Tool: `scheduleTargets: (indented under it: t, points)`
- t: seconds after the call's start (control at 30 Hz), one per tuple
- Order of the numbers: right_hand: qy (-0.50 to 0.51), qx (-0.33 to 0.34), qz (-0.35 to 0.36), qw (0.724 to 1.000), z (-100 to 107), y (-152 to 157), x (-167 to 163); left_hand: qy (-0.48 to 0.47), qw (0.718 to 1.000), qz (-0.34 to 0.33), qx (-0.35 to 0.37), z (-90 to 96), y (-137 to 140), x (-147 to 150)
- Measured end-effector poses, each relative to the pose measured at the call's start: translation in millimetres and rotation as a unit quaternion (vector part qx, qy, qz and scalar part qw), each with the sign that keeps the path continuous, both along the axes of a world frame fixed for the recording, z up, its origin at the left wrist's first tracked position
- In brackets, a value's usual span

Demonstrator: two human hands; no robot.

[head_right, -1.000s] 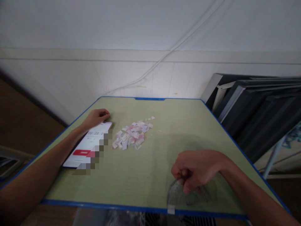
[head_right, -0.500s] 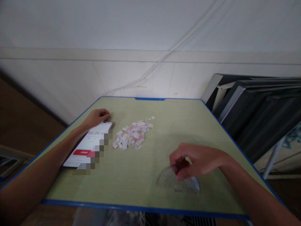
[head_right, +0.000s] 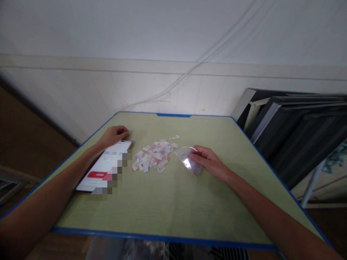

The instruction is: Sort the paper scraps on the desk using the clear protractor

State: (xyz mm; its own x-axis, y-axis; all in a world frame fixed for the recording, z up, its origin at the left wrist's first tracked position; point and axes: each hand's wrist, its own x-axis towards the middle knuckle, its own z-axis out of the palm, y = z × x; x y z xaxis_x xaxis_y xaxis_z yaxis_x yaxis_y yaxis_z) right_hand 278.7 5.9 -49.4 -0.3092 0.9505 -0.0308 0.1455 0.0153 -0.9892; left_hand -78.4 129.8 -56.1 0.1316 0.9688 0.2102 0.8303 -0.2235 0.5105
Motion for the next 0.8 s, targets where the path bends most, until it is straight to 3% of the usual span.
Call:
scheduleTargets:
  t: [0.17,0.37,0.63,0.8]
  points:
    - [0.017,-0.019,-0.058,0.998,-2.7,0.3,-14.7,0.002,1.000,-0.006,0.004,-0.2,-0.2,0.7]
    - [0.012,0.042,-0.117,0.992,-0.9,7.4,-38.2,-0.005,1.000,-0.002,0.002,-1.8,0.1,1.0]
    - [0.020,0.039,-0.080,0.996,-0.5,1.6,-36.8,-0.085,0.996,-0.020,-0.009,-6.5,3.0,-12.4]
    - [-0.020,0.053,-0.063,0.996,-2.0,-0.8,-34.4,-0.001,0.997,0.045,0.070,-8.1,4.8,-31.5]
